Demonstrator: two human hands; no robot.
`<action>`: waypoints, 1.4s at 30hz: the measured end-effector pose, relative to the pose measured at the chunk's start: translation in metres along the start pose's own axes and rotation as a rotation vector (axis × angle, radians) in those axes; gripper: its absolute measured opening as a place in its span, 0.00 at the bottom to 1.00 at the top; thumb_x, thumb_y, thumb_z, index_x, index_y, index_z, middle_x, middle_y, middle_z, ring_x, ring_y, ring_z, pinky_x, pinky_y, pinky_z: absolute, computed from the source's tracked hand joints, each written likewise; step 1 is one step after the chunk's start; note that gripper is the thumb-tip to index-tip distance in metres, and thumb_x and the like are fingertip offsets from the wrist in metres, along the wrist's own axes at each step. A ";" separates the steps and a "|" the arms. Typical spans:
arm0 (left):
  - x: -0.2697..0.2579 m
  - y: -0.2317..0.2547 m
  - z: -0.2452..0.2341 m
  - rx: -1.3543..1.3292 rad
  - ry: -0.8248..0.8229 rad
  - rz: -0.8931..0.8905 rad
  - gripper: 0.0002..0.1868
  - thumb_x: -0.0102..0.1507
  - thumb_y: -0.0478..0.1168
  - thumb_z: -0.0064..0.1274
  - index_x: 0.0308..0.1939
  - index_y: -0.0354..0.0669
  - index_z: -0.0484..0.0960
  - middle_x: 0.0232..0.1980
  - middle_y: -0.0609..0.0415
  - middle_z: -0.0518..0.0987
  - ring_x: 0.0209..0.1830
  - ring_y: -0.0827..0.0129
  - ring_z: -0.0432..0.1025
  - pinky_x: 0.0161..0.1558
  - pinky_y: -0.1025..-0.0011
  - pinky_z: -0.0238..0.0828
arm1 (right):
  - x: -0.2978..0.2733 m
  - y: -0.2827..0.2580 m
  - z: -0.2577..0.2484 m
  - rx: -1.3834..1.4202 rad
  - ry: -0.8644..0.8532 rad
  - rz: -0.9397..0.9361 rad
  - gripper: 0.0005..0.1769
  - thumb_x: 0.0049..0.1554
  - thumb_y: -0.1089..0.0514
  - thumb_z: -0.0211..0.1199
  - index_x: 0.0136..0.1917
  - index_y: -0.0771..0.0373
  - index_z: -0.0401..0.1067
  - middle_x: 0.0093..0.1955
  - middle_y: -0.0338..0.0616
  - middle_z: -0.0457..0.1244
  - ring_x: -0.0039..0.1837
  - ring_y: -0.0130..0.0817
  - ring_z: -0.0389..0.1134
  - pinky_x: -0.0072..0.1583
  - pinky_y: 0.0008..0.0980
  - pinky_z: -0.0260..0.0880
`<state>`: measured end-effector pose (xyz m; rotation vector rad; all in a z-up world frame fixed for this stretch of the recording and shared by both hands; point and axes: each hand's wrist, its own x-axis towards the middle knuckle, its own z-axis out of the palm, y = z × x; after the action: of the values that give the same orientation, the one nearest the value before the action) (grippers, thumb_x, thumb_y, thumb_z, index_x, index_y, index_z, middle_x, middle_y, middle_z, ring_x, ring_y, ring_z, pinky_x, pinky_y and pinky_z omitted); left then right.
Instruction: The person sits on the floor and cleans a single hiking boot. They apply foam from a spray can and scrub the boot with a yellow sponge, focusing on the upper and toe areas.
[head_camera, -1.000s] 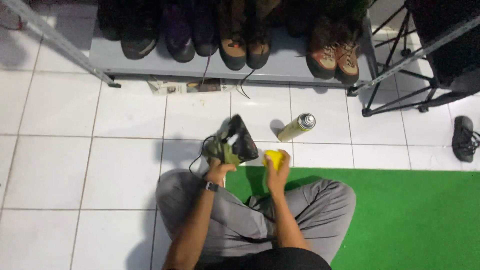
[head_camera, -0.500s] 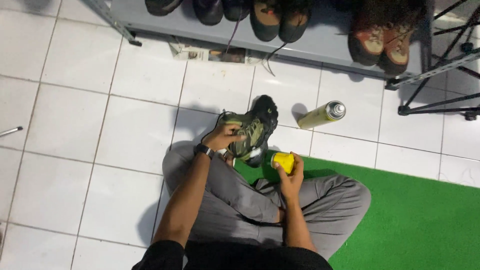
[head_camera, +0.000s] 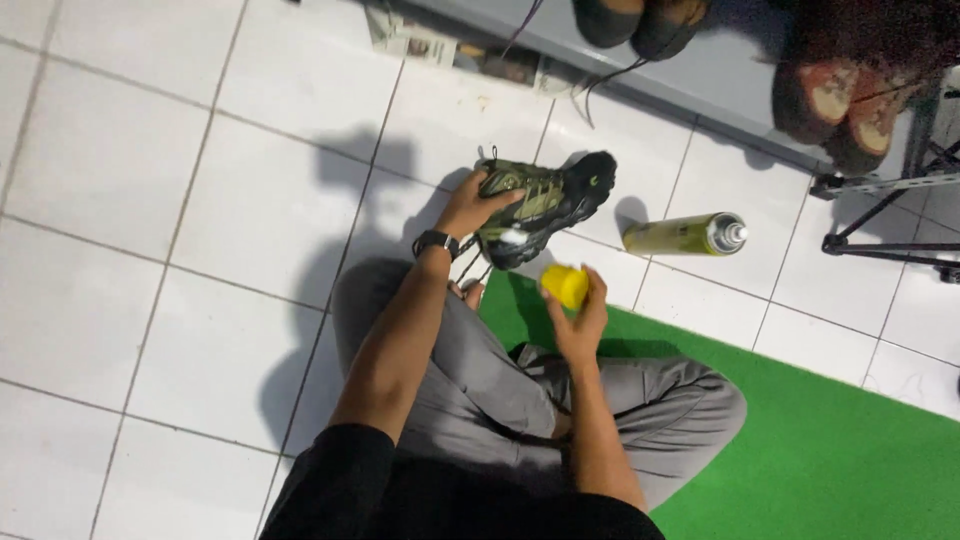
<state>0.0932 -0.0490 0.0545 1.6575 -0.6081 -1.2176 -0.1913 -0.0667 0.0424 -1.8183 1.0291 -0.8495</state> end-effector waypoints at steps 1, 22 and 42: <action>0.001 -0.007 0.001 -0.016 0.001 -0.014 0.53 0.62 0.67 0.61 0.72 0.27 0.58 0.74 0.26 0.57 0.74 0.33 0.58 0.69 0.37 0.64 | 0.007 -0.003 0.008 -0.012 -0.015 0.009 0.41 0.51 0.64 0.77 0.72 0.67 0.60 0.63 0.56 0.61 0.66 0.53 0.66 0.68 0.55 0.63; 0.044 -0.037 -0.002 -0.021 -0.001 0.096 0.30 0.70 0.66 0.46 0.35 0.42 0.80 0.17 0.58 0.69 0.14 0.77 0.52 0.21 0.69 0.51 | 0.047 0.066 0.060 -0.629 -0.593 -0.722 0.32 0.55 0.39 0.65 0.63 0.64 0.69 0.54 0.54 0.62 0.59 0.55 0.65 0.64 0.50 0.66; 0.082 -0.115 0.030 0.165 0.154 0.322 0.35 0.74 0.65 0.40 0.48 0.31 0.79 0.19 0.48 0.74 0.13 0.63 0.63 0.21 0.59 0.59 | -0.004 0.047 0.055 -0.559 -0.336 -0.233 0.47 0.50 0.42 0.76 0.71 0.67 0.57 0.48 0.59 0.61 0.50 0.65 0.69 0.51 0.51 0.74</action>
<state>0.0811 -0.0792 -0.0855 1.6918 -0.8584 -0.8187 -0.1613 -0.0579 -0.0230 -2.4876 0.8992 -0.3746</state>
